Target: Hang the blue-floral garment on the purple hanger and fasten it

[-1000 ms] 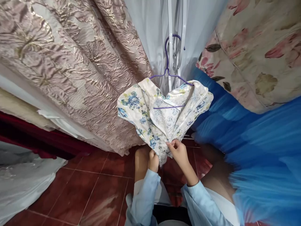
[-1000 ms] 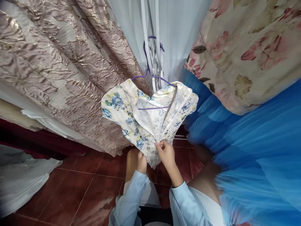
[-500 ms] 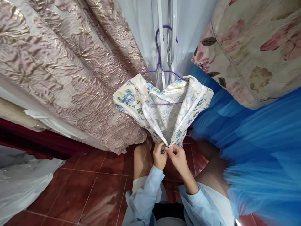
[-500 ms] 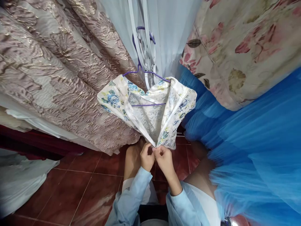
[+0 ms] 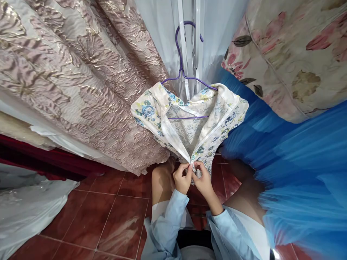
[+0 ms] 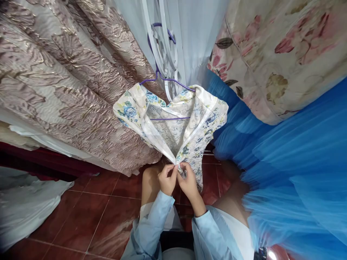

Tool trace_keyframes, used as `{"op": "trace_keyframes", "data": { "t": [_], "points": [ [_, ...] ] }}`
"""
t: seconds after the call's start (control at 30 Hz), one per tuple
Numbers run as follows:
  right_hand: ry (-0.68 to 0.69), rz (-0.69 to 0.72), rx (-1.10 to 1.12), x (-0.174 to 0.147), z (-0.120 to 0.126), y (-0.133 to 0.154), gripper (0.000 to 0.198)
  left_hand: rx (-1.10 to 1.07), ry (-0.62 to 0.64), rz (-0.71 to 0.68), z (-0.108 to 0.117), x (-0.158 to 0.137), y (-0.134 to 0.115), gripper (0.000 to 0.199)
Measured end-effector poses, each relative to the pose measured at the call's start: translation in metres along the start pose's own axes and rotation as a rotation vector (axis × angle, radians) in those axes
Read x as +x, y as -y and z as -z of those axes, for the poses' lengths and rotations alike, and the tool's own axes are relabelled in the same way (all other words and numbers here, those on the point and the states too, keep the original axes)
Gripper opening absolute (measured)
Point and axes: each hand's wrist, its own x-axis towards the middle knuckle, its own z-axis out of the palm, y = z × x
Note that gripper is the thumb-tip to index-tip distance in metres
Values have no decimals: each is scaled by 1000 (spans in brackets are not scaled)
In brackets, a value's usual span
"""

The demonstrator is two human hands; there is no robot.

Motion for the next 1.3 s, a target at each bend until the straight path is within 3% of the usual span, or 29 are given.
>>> {"op": "trace_keyframes", "data": {
  "t": [0.23, 0.4, 0.57, 0.77, 0.9, 1.07, 1.17, 1.3],
  "points": [
    [-134, -78, 6, -3, -5, -5, 20, -54, 10, 90, -5, 0, -1, 18],
    [-81, -77, 76, -1, -1, 0, 20, -147, -47, 254, -13, -3, 4, 16],
    [-49, -87, 63, -2, 1, 0, 22, -92, 11, 239, -13, -5, -5, 8],
    [-86, -112, 42, -1, -1, -2, 19, -85, 78, 288, -15, 0, -17, 19],
    [-96, -131, 57, 1, 0, -5, 17, -42, 93, 311, -18, 3, -15, 16],
    [-94, -120, 60, 0, 1, -6, 14, -105, 18, 143, -12, 2, -14, 10],
    [-88, -102, 63, -2, 2, -5, 12, -4, 156, -24, -2, 7, -15, 12],
    [-86, -89, 57, -1, 4, -5, 10, 80, 330, -120, 13, 19, -14, 21]
  ]
}}
